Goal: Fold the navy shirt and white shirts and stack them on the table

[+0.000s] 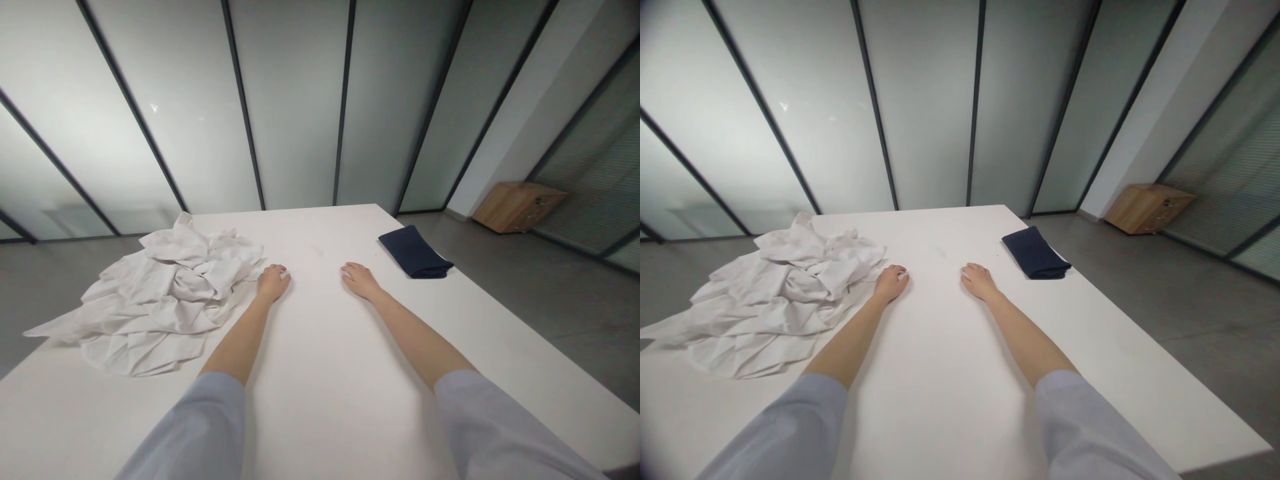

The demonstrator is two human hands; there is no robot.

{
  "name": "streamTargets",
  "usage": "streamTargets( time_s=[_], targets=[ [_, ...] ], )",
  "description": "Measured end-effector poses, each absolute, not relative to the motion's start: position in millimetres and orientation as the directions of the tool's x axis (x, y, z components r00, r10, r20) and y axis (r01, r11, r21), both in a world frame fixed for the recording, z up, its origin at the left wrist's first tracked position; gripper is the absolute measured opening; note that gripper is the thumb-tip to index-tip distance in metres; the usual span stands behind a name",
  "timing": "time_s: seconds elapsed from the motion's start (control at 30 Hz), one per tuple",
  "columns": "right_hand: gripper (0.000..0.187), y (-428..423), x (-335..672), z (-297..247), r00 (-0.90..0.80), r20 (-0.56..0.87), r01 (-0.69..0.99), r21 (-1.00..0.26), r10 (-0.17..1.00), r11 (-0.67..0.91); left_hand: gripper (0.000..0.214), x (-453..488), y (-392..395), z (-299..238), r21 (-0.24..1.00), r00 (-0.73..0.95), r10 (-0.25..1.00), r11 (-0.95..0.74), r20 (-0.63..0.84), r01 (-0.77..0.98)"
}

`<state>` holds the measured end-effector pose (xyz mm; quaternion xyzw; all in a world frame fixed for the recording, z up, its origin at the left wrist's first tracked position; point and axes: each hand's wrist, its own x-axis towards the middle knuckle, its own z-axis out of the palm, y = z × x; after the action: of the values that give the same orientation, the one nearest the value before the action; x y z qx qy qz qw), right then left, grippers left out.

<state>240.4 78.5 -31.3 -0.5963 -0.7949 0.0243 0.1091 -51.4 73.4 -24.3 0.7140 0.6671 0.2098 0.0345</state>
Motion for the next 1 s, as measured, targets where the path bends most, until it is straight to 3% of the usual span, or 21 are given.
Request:
streamTargets(
  time_s=[1.0],
  targets=[
    [0.039,79.8,241.8,-33.4,-0.27,0.164,0.935,-0.192,0.949,0.299,0.033,-48.7,70.0,-18.4,0.297,0.01,0.978,-0.073,0.209,0.952]
  ],
)
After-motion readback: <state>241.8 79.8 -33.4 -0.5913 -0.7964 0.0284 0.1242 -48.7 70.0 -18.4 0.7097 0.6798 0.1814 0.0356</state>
